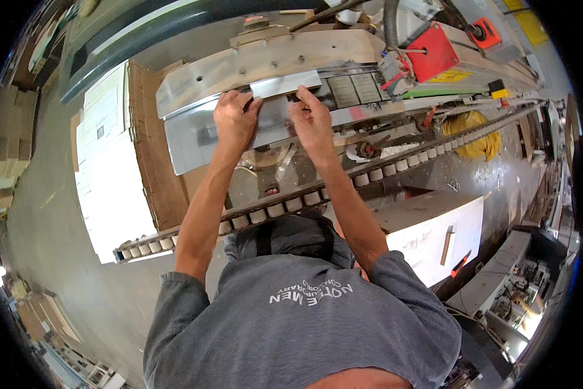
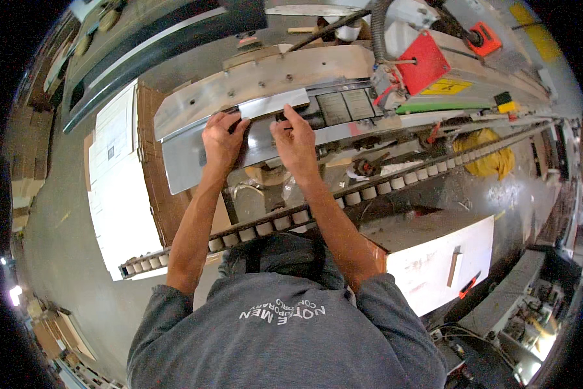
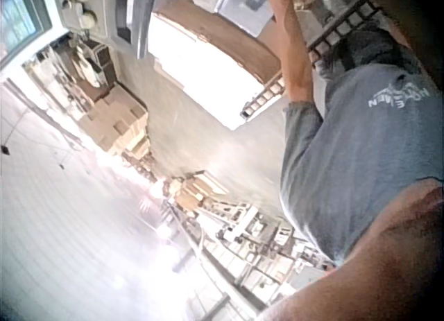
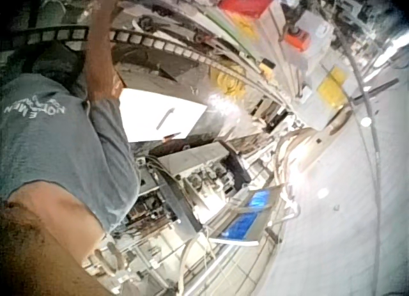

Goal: The person picks up individual wood panels from a table and feeds them into a large industrial machine, then walks to the other side to collect and stack the processed white panels on a moving conveyor belt.

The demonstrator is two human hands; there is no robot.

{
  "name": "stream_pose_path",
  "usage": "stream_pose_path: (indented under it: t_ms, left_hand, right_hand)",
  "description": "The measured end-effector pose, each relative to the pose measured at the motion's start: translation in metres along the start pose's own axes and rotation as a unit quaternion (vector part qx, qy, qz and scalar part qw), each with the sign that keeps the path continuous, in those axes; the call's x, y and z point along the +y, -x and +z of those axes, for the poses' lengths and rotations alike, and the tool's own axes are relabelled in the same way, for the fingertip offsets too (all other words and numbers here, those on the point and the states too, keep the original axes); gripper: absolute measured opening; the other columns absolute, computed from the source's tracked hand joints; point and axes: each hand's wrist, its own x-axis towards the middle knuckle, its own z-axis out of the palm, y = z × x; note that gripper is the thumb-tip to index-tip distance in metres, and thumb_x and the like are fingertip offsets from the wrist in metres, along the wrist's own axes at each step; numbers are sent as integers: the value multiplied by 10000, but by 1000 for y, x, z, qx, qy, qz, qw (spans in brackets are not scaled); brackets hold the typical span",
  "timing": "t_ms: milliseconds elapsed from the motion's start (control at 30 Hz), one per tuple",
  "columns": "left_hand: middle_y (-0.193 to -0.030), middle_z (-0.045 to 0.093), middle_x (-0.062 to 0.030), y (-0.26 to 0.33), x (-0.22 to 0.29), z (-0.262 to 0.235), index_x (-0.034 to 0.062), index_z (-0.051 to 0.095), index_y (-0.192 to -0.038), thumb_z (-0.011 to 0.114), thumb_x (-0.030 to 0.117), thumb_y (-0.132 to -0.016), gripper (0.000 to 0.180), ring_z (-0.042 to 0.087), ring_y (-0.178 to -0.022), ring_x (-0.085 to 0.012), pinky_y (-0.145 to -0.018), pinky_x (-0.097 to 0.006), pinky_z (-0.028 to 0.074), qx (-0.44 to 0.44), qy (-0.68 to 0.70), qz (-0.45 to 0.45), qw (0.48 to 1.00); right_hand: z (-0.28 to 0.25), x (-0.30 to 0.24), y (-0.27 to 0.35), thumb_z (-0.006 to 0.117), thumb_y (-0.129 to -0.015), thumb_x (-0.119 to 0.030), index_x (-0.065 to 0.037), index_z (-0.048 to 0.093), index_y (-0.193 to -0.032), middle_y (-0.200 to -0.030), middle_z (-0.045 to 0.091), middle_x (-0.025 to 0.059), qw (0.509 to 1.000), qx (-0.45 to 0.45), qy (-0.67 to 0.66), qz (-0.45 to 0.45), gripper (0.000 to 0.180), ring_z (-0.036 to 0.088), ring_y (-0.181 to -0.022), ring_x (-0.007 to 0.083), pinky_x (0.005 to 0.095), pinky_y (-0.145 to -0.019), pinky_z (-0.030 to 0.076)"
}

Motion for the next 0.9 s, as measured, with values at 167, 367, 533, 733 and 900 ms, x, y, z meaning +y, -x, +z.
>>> stream_pose_path:
  t_ms: [167,367,533,733,900]
  left_hand:
    - [-801,671,-136,-6,14,19,49,728,-853,806,165,-732,186,637,-754,-344,-681,-417,521,9,21,20,1000]
    - [-782,640,-132,-18,55,56,31,692,-822,784,123,-727,161,610,-777,-353,-699,-450,501,-11,41,38,998]
    - [-779,637,-134,-30,84,92,42,692,-808,779,124,-733,141,608,-768,-357,-699,-451,502,-24,56,57,997]
    - [-752,600,-130,-44,120,140,42,651,-751,753,137,-769,141,596,-767,-359,-674,-456,492,-43,63,92,993]
    - [-728,580,-132,-51,141,160,44,647,-744,759,135,-762,145,590,-748,-361,-663,-460,486,-50,74,104,991]
  right_hand:
    - [-18,-6,-7,659,-938,-247,75,483,-1374,-988,582,146,997,-3,48,63,570,560,-757,171,310,-675,499]
    - [-56,14,-22,674,-917,-238,76,517,-1342,-1043,631,164,982,70,169,-43,551,565,-824,197,309,-693,494]
    - [-90,35,-38,644,-919,-243,83,500,-1348,-1159,617,214,957,100,250,-109,557,545,-948,286,385,-824,482]
    - [-131,32,-37,607,-923,-211,77,504,-1324,-1254,578,255,950,93,265,-139,504,532,-1134,382,482,-1012,369]
    - [-177,-1,18,592,-935,-154,56,517,-1323,-1283,571,257,987,13,151,-48,448,558,-1148,400,536,-1106,306]
